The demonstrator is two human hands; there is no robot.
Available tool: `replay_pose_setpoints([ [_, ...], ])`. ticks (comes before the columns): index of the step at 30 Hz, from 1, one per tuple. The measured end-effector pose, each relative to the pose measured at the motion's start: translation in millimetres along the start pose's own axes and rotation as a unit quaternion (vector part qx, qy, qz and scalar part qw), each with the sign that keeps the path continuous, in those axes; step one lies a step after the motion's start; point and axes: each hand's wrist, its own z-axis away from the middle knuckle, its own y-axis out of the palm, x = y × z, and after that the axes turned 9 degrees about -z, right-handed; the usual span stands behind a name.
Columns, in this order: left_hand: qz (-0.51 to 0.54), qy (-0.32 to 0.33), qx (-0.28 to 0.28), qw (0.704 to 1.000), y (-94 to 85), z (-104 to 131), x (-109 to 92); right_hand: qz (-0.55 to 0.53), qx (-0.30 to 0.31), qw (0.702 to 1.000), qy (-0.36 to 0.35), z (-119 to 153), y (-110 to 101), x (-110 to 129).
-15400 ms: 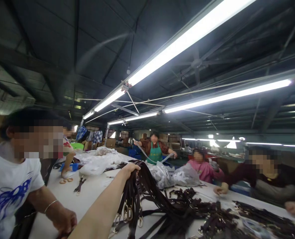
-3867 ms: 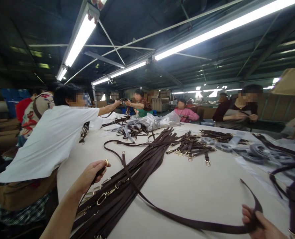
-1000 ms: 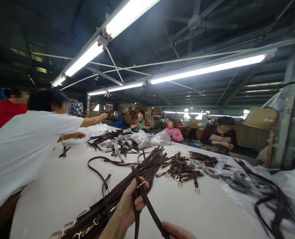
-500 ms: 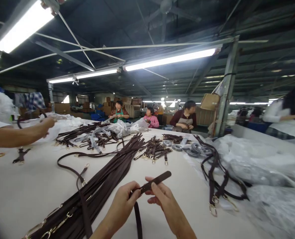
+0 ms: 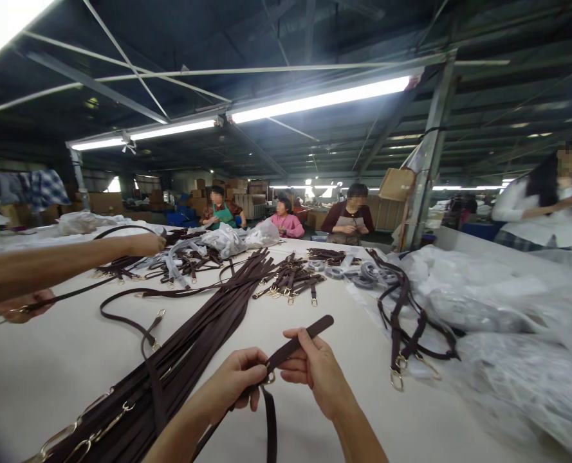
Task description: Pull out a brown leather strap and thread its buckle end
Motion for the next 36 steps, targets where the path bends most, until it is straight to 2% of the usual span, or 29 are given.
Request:
replay_pose_setpoints([
  [13,-0.024,-0.02,0.012,0.999,-1.3,0,0,0.042,0.017,0.999,-0.006,3,3,-2],
  [20,-0.013,-0.041,-0.077,0.996,3.9,-4,0,0.128,-0.005,0.99,-0.067,10,15,-4],
  [25,0.026,-0.014,-0.136,0.99,7.8,-11,7,0.219,-0.01,0.964,-0.148,17,33,-27],
  [28,0.043,0.013,-0.16,0.986,5.7,-11,8,0.312,0.017,0.922,-0.23,23,46,-48],
  [31,0.069,0.013,-0.136,0.988,-1.7,-5,3,0.368,0.051,0.881,-0.294,32,53,-53],
  [33,0.096,0.024,-0.096,0.99,-8.1,1,-3,0.38,0.111,0.874,-0.283,38,52,-39],
  [34,0.108,0.034,-0.073,0.991,-10.8,5,-6,0.374,0.156,0.878,-0.257,39,48,-29],
  [36,0.136,0.065,-0.028,0.988,-13.7,11,-13,0.309,0.217,0.908,-0.18,39,38,-7],
])
